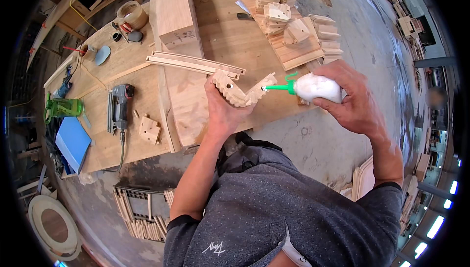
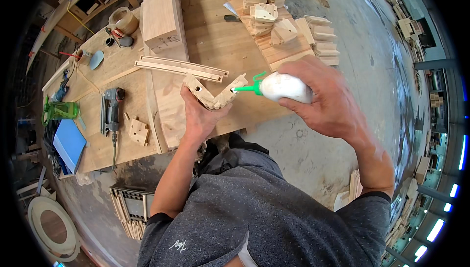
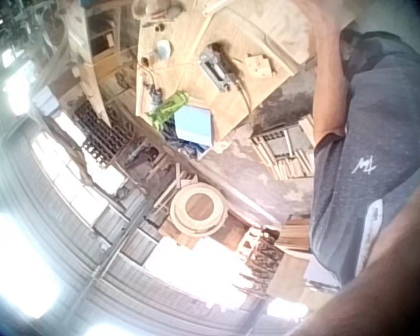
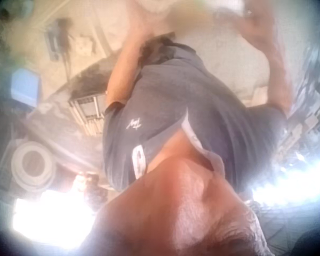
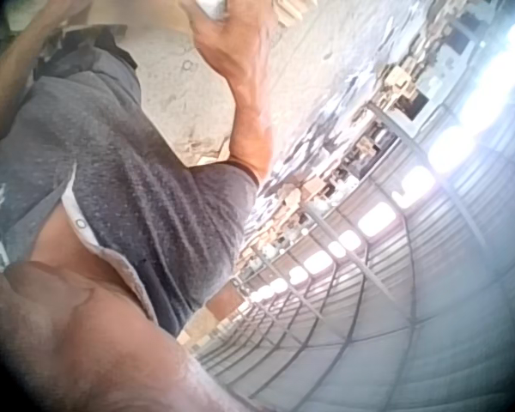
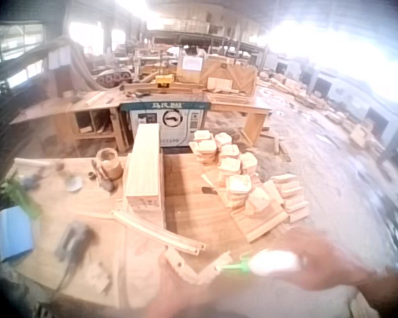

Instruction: The person assembles a wooden decorative piece by applying glue to pre-drilled holes in a carved wooden base and inserting small wooden dowels. They use a hammer to tap the dowels into place and a pneumatic nail gun to secure the components. The person handles various wooden parts, including a large flat board and multiple small dowels, within a workshop environment.

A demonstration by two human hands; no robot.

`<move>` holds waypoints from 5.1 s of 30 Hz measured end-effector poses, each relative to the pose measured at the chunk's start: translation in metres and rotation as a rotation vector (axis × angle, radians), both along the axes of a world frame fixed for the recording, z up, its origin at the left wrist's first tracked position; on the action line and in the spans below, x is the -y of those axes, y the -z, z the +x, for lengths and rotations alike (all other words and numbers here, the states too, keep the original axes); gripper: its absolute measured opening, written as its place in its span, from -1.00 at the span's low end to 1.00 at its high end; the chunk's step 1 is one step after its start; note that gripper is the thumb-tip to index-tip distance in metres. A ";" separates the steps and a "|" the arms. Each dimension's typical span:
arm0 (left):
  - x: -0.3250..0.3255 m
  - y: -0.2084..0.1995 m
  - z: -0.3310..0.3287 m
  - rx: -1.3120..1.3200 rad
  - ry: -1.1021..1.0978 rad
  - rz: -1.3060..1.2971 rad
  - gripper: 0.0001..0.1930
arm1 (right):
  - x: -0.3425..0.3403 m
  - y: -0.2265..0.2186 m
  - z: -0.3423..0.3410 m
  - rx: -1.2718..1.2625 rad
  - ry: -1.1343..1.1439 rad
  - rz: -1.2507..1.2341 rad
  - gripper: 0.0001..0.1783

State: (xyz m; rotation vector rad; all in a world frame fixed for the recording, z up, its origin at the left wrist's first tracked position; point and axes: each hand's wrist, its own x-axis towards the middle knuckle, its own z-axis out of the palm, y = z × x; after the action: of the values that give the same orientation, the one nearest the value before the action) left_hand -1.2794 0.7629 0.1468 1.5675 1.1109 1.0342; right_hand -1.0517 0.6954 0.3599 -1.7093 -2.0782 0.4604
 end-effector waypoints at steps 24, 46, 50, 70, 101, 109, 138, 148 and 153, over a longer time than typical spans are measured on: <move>-0.003 0.003 -0.005 0.064 -0.039 0.149 0.08 | -0.018 0.166 0.069 -1.512 0.294 -0.383 -0.25; -0.041 0.113 -0.220 -0.541 -0.822 -0.193 -0.76 | -0.185 0.351 0.066 -1.034 0.325 -0.217 -0.34; -0.088 0.151 -0.281 -0.875 -0.823 -0.173 -0.76 | -0.196 0.396 0.064 -0.791 0.379 -0.109 -0.34; -0.186 0.185 -0.313 -0.445 -0.603 -0.149 -0.73 | 0.010 0.380 0.161 -0.279 0.797 -0.052 -0.38; -0.319 0.222 -0.234 -0.784 -0.071 0.086 -0.85 | 0.150 0.328 0.050 -0.086 0.795 -0.351 -0.75; -0.277 0.173 -0.260 0.399 -0.153 -0.441 -0.82 | 0.156 0.359 0.083 -0.109 0.782 -0.309 -0.83; -0.037 -0.146 -0.048 -0.533 0.291 0.150 -0.91 | 0.094 0.380 0.206 0.426 0.546 -0.333 -0.51; -0.041 -0.155 -0.026 -0.909 0.486 0.321 -0.94 | 0.111 0.358 0.156 -0.033 0.613 -0.201 -0.45; -0.044 -0.155 -0.045 -0.711 0.335 0.180 -0.50 | 0.071 0.246 0.107 -0.570 0.655 -0.245 -0.46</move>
State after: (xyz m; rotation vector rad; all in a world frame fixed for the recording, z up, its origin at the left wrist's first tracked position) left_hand -1.3249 0.8072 0.3017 2.2664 1.1648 0.3499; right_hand -0.9444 0.6246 0.1142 -1.9669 -1.0292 0.8755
